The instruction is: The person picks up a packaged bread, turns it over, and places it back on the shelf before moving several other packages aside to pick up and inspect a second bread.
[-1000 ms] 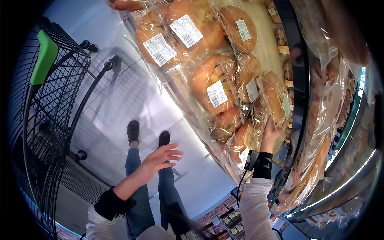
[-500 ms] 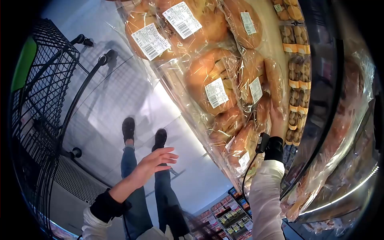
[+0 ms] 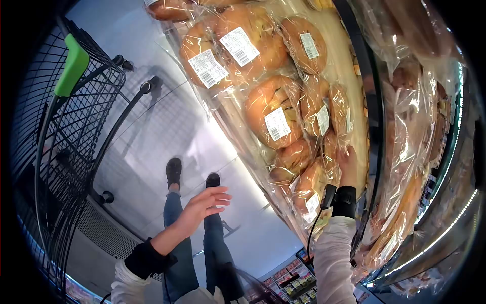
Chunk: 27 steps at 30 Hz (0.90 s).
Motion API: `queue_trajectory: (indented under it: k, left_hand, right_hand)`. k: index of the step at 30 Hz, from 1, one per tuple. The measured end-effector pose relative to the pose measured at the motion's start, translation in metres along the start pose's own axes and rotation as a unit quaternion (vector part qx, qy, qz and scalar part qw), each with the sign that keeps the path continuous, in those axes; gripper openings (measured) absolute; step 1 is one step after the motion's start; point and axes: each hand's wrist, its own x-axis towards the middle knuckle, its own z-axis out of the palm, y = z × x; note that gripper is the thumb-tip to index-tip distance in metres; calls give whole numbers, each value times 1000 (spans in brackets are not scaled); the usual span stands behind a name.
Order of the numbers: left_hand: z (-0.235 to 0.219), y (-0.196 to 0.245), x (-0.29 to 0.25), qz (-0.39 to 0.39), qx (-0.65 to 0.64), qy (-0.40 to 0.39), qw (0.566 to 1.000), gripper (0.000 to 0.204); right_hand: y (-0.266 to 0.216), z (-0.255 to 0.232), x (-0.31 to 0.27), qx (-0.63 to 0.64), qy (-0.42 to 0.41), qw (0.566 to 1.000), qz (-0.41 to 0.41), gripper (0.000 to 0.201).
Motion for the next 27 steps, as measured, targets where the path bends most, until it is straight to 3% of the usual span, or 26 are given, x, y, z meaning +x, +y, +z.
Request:
queue_trajectory:
  k: [2,4,6,7,9,12,13,15,18,22,25,26,27]
  left_hand:
    - [3,7,-11,24,4,35,999,39]
    - [8,21,-25,48,55,24,997,36]
    - [9,31,-39,66,74,17,995,33]
    - [9,37,-48,69,70,18,995,32]
    - [11,48,-62,77,59,18,995,31]
    - [13,63,-82,96,88,29,991,30]
    - [13,67,-87,103,97,30,990,30]
    - [9,70,-93,117,99,46,987,30]
    - [0,72,-91,132,84,76,985,29]
    - [-13,70,-78,140,57,97,984,29]
    - [-14,72,-66,140,31,107,984,29]
    - [-13,73,-60,139,27,111,984,29]
    - [-12,74,-54,138,23,115,983,30]
  right_hand:
    - [-1,24,-46,-20,54,994,-96,27]
    - [0,46,-60,-54,122,968,-214,25]
    - [10,63,-67,-46,133,947,-288,22]
    - [-4,108,-117,-56,116,944,-303,21]
    - [8,134,-128,-40,8,946,-322,21]
    - [4,187,-153,53,-102,963,-243,22]
    - [-3,206,-160,62,-98,978,-173,23]
    - [-6,229,-150,129,-167,976,-58,25]
    - [-5,262,-116,363,-157,901,179,32]
    - [-5,301,-78,438,-208,834,263,44]
    - [-1,322,-55,444,-177,849,223,49]
    - [-1,321,-57,264,-278,920,88,50]
    - [-3,321,-64,83,-320,941,-72,52]
